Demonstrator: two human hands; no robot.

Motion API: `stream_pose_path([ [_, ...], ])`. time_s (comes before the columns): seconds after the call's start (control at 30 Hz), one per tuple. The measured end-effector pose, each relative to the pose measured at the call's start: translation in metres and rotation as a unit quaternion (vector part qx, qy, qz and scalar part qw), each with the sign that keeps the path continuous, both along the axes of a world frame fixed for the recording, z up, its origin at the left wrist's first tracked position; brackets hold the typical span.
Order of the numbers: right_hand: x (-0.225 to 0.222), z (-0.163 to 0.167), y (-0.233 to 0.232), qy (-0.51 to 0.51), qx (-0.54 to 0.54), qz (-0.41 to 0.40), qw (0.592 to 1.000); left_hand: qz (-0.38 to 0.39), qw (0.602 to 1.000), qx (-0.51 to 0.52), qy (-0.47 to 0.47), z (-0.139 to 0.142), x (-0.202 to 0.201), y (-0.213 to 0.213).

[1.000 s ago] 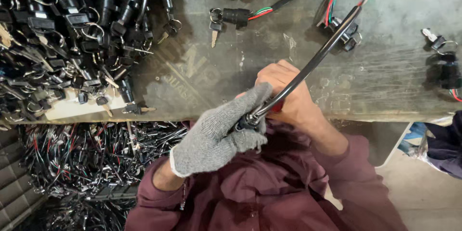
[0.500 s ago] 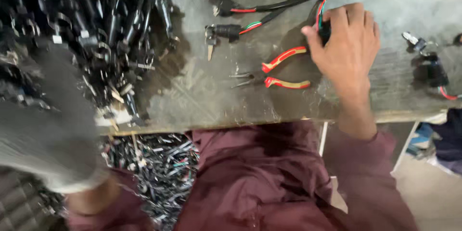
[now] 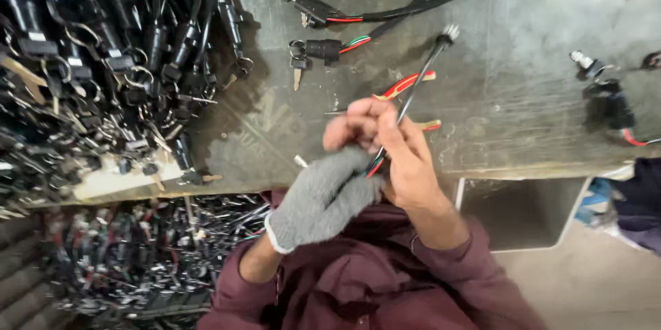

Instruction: The person strips the outer insulation from black electrical wires at a workbench. They hold a wire in one gloved hand, use red-handled pliers to cut and pull the insulation off the end, then set the stripped wire aside and pick up the next wire, repeating the process.

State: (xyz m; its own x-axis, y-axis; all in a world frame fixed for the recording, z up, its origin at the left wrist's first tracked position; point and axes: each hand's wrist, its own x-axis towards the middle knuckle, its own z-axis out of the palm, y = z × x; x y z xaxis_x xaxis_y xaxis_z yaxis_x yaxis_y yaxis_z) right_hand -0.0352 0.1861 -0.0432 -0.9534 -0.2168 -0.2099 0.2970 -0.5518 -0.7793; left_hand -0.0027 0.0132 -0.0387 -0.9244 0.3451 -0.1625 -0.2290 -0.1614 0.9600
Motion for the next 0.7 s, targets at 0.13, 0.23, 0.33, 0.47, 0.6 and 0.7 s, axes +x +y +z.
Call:
stream_pose_path([
  [0.13, 0.007, 0.041, -0.034, 0.043, -0.129, 0.022, 0.99, 0.085, 0.99, 0.034, -0.111, -0.022, 0.011, -0.018],
  [0.23, 0.015, 0.073, -0.051, 0.234, 0.04, 0.109, 0.965, 0.088, 0.986, 0.082, -0.115, -0.032, 0.008, -0.016],
  [0.33, 0.017, 0.084, -0.03, 0.317, 0.122, 0.215, 0.916, -0.022, 0.995, 0.056, -0.076, -0.03, 0.005, -0.009],
  [0.47, 0.017, 0.073, -0.003, 0.401, 0.434, 0.155, 0.792, 0.012, 0.989, -0.084, 0.124, -0.024, 0.002, -0.022],
  [0.6, 0.009, 0.064, -0.013, 0.354, 0.58, 0.218, 0.701, 0.05, 0.855, -0.405, 0.321, -0.013, 0.004, -0.047],
  [0.7, -0.003, 0.071, -0.009, 0.385, 0.546, 0.155, 0.728, 0.058, 0.974, -0.12, 0.181, 0.008, 0.006, -0.045],
])
